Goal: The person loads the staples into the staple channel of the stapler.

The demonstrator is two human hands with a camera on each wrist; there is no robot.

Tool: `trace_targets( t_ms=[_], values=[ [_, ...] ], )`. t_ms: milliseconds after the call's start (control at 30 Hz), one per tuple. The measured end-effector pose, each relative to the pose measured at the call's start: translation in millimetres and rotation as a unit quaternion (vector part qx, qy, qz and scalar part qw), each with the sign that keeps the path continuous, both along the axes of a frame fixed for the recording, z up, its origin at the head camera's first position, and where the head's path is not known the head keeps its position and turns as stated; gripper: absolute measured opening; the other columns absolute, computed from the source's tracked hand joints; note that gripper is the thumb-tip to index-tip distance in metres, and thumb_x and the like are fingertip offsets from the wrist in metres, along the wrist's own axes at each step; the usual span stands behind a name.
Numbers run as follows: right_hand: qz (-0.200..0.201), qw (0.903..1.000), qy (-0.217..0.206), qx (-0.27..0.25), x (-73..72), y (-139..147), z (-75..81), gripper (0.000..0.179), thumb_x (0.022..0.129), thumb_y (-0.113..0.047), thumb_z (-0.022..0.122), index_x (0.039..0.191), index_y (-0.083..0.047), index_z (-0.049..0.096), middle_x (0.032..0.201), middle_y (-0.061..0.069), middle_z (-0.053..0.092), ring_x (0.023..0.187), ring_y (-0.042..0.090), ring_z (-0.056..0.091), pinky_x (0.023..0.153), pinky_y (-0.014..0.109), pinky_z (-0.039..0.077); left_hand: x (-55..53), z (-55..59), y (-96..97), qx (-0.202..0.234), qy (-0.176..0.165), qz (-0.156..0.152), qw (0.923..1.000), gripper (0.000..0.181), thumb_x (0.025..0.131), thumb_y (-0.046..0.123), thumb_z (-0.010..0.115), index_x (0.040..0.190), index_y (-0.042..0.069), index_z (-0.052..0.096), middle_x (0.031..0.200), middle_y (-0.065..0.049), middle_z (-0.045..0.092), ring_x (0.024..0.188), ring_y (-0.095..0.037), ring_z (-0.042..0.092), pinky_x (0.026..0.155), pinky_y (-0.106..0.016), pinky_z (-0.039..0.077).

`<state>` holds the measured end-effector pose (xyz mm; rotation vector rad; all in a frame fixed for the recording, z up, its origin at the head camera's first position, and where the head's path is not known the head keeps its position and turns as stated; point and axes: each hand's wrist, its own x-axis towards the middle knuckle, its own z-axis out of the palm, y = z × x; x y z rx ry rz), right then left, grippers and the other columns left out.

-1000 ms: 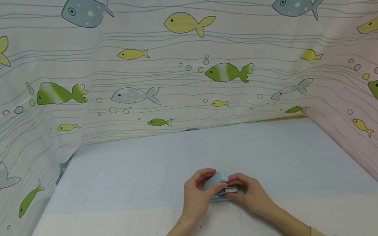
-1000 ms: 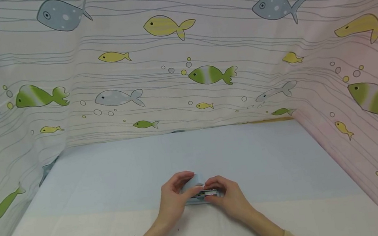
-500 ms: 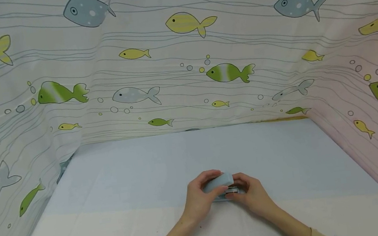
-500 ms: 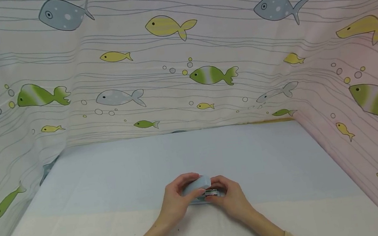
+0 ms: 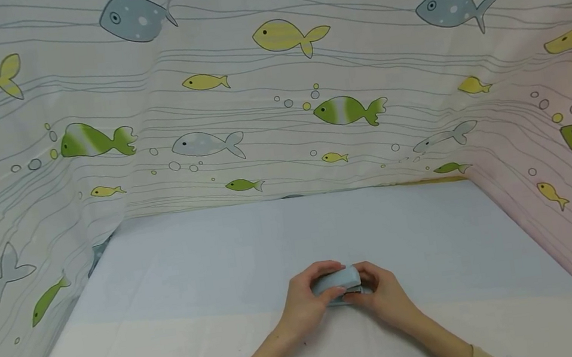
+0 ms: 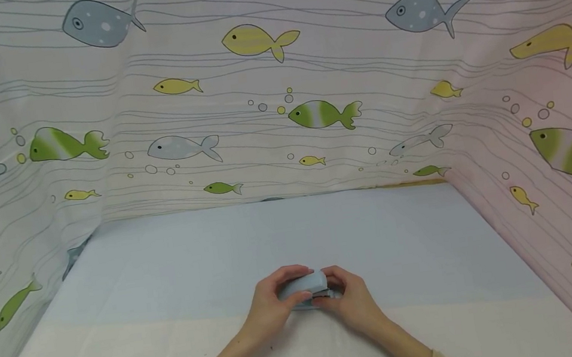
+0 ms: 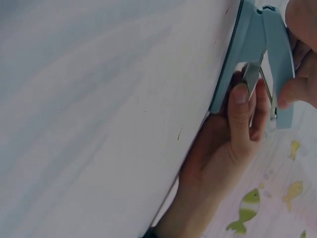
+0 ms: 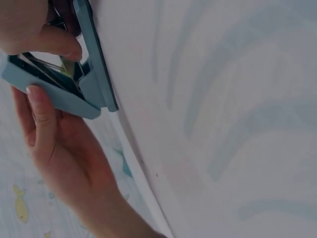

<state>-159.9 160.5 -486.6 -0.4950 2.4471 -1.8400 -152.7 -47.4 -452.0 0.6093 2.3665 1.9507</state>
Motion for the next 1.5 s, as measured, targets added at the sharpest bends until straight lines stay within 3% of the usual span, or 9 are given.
trace_targets(
  t_ms=[167,467,667,867,1000,1100,1500],
  values=[
    [0.008,0.9999,0.005,-0.009,0.3,1.2,-1.7,0.048,0.079,-0.020,0.086,0.121,-0.013,0.062,0.111,0.001,0.075,0.106,0.011,0.067,0.096,0.018,0.052,-1.5,-2.9,-0.1,0.003,0.001,-0.010,0.9999,0.042,0.084,0.010,0.080,0.123,0.021,0.066,0.119,0.009,0.071,0.118,-0.013,0.063,0.105,-0.027,0.048],
    [0.007,0.9999,0.012,-0.009,3.6,3.6,-0.7,0.049,0.080,-0.017,0.084,0.123,-0.010,0.061,0.114,0.004,0.074,0.110,0.008,0.065,0.099,0.014,0.049,-2.6,-7.1,0.2,-0.003,0.015,-0.004,0.9999,0.047,0.080,0.011,0.084,0.123,0.010,0.064,0.116,0.000,0.073,0.112,-0.013,0.067,0.104,-0.028,0.049],
    [0.000,0.9996,0.023,-0.018,6.4,5.1,-2.2,0.048,0.081,-0.015,0.084,0.123,-0.008,0.061,0.114,0.007,0.074,0.109,0.009,0.066,0.099,0.014,0.049,-1.4,-10.5,-3.5,-0.019,0.017,0.000,0.9997,0.049,0.081,0.008,0.083,0.126,0.010,0.062,0.117,-0.001,0.073,0.113,-0.012,0.066,0.107,-0.029,0.046],
    [-0.011,0.9993,-0.005,-0.035,11.5,8.2,-1.3,0.043,0.084,-0.015,0.082,0.122,-0.009,0.062,0.117,0.009,0.071,0.113,0.009,0.064,0.102,0.014,0.049,-0.9,-18.7,-12.5,-0.019,-0.016,0.030,0.9992,0.051,0.080,0.015,0.085,0.126,0.013,0.062,0.115,0.003,0.072,0.112,-0.014,0.065,0.107,-0.030,0.044],
    [-0.007,0.9988,-0.024,-0.041,14.2,9.4,0.5,0.033,0.093,-0.017,0.073,0.123,-0.010,0.062,0.120,0.011,0.069,0.111,0.013,0.065,0.094,0.019,0.055,-0.6,-21.1,-16.3,-0.021,-0.038,0.036,0.9984,0.052,0.080,0.021,0.086,0.126,0.014,0.062,0.113,0.005,0.072,0.113,-0.014,0.064,0.106,-0.027,0.043],
    [-0.006,0.9986,-0.031,-0.042,15.3,9.8,1.3,0.028,0.097,-0.019,0.068,0.123,-0.010,0.062,0.119,0.012,0.069,0.107,0.015,0.067,0.089,0.021,0.057,0.0,-20.7,-17.6,-0.026,-0.041,0.036,0.9982,0.053,0.080,0.023,0.086,0.127,0.014,0.062,0.113,0.007,0.072,0.113,-0.013,0.063,0.105,-0.027,0.043],
    [-0.001,0.9995,-0.018,-0.025,15.2,11.1,0.9,0.025,0.098,-0.020,0.066,0.123,-0.015,0.064,0.121,0.010,0.068,0.108,0.015,0.067,0.090,0.020,0.057,6.3,-27.8,-33.4,-0.012,-0.041,0.042,0.9982,0.049,0.081,0.020,0.085,0.124,0.014,0.063,0.117,0.007,0.072,0.119,-0.015,0.062,0.109,-0.028,0.045]
  ],
)
